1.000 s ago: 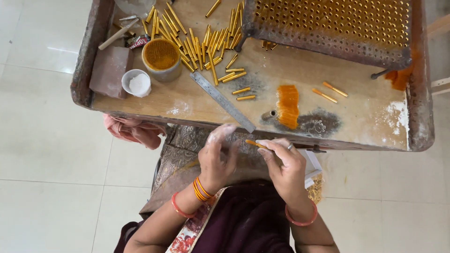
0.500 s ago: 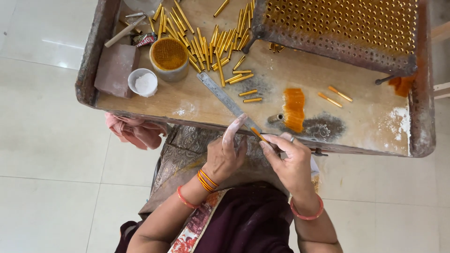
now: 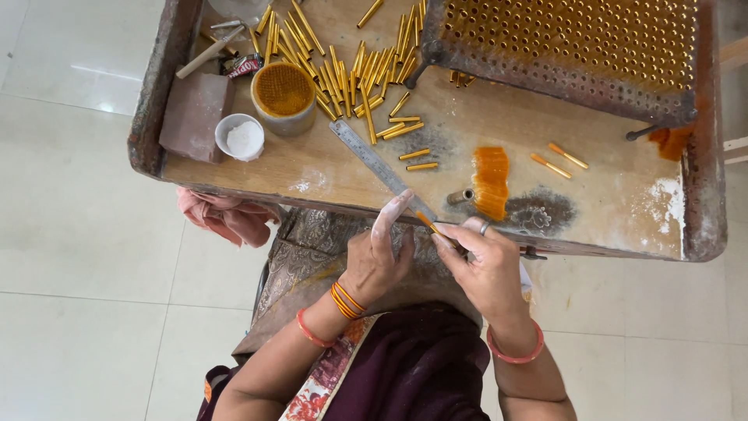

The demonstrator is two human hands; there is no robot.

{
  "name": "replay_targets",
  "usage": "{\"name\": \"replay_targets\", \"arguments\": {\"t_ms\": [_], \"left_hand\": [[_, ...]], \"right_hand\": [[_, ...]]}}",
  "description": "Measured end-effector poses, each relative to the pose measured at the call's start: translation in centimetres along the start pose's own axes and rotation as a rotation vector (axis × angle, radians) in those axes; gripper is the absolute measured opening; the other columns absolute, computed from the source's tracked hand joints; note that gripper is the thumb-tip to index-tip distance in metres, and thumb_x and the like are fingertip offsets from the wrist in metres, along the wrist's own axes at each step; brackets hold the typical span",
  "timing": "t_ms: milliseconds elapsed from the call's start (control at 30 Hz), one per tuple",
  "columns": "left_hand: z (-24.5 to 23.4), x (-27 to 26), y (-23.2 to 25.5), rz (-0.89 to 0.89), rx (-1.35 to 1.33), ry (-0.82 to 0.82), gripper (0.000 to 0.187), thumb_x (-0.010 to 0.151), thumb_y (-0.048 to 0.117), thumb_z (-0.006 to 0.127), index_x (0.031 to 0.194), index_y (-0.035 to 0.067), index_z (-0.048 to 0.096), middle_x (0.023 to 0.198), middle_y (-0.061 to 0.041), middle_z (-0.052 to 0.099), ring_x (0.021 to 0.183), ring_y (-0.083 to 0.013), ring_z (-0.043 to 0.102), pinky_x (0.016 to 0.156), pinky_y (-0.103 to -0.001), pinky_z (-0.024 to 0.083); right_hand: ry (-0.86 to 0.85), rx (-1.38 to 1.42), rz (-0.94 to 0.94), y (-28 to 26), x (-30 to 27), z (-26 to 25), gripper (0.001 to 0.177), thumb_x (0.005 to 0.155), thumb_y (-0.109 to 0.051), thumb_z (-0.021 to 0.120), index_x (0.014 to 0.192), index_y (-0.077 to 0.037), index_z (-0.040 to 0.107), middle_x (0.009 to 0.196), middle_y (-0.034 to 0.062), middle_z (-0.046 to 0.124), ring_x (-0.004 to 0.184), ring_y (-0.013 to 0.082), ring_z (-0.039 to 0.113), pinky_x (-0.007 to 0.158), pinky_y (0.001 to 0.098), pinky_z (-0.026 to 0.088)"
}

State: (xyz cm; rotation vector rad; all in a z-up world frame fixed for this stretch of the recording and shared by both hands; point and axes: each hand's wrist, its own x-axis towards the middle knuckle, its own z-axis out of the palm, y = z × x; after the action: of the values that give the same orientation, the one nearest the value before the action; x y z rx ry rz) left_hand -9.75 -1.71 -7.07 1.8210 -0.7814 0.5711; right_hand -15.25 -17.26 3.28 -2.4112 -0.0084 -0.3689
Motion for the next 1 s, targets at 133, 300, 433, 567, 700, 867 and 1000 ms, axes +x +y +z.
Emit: {"name": "replay_targets", "arguments": {"t_ms": [133, 300, 433, 567, 700, 867, 1000], "left_hand": [[0.0, 0.3, 0.3, -0.010, -0.013, 0.020, 0.072, 0.088, -0.006, 0.072, 0.146, -0.002, 0.029, 0.145, -0.019, 0.059, 0.117, -0.0341, 0.073, 0.089, -0.037, 0.062], [0.3, 0.4, 0.1, 0.014, -0.010, 0.064, 0.070, 0.089, -0.006, 0.070, 0.147, 0.000, 0.031, 0.144, -0.018, 0.060, 0.114, -0.0321, 0.073, 0.090, -0.035, 0.061], [-0.8, -0.2, 1.7, -0.336, -0.140, -0.048, 0.060, 0.091, -0.008, 0.071, 0.143, 0.000, 0.043, 0.136, -0.014, 0.074, 0.062, -0.0152, 0.065, 0.061, -0.027, 0.053], [-2.3, 0.3, 3.0, -0.563, -0.613, 0.009, 0.045, 0.089, -0.009, 0.073, 0.132, 0.000, 0.061, 0.123, -0.011, 0.068, 0.092, -0.0107, 0.072, 0.072, -0.023, 0.055], [-1.7, 0.2, 2.7, -0.627, -0.909, -0.060, 0.026, 0.090, -0.010, 0.074, 0.114, -0.002, 0.074, 0.114, -0.007, 0.071, 0.101, -0.0101, 0.067, 0.088, -0.025, 0.057], [-0.9, 0.2, 3.2, -0.647, -0.884, -0.050, 0.013, 0.091, -0.008, 0.072, 0.101, 0.000, 0.076, 0.101, -0.005, 0.076, 0.095, -0.0102, 0.069, 0.087, -0.026, 0.056], [-0.4, -0.5, 2.9, -0.661, -0.837, -0.048, 0.007, 0.094, -0.006, 0.072, 0.095, 0.000, 0.076, 0.092, -0.005, 0.075, 0.089, -0.0098, 0.067, 0.082, -0.026, 0.055]], "right_hand": [[-0.001, -0.006, -0.003, -0.4, 0.1, -0.2, 0.022, 0.085, -0.005, 0.079, 0.106, -0.003, 0.076, 0.079, 0.0078, 0.068, 0.062, 0.0160, 0.063, 0.057, 0.0296, 0.049], [-0.013, 0.009, -0.001, -0.3, 0.0, -0.3, 0.021, 0.086, -0.005, 0.079, 0.106, -0.003, 0.076, 0.080, 0.0090, 0.068, 0.063, 0.0169, 0.064, 0.057, 0.0293, 0.049], [-0.007, 0.024, 0.035, 0.1, -0.9, -0.5, 0.023, 0.086, -0.005, 0.079, 0.108, -0.003, 0.077, 0.080, 0.0100, 0.067, 0.064, 0.0183, 0.062, 0.060, 0.0293, 0.048], [0.023, 0.160, 0.039, 0.3, -2.3, -0.6, 0.023, 0.088, -0.001, 0.077, 0.111, -0.003, 0.076, 0.086, 0.0072, 0.069, 0.073, 0.0159, 0.065, 0.067, 0.0269, 0.051], [0.027, 0.240, 0.021, 0.2, -3.2, -0.7, 0.023, 0.087, -0.001, 0.079, 0.109, -0.003, 0.076, 0.087, 0.0044, 0.071, 0.077, 0.0127, 0.067, 0.069, 0.0254, 0.052], [0.017, 0.236, 0.009, 0.3, -3.8, -0.8, 0.025, 0.085, -0.001, 0.080, 0.110, -0.003, 0.076, 0.085, 0.0042, 0.067, 0.074, 0.0126, 0.063, 0.067, 0.0262, 0.050], [0.007, 0.247, -0.001, 0.7, -4.0, -0.7, 0.027, 0.084, -0.001, 0.081, 0.111, -0.003, 0.077, 0.079, 0.0038, 0.061, 0.069, 0.0132, 0.057, 0.063, 0.0269, 0.047]]}}
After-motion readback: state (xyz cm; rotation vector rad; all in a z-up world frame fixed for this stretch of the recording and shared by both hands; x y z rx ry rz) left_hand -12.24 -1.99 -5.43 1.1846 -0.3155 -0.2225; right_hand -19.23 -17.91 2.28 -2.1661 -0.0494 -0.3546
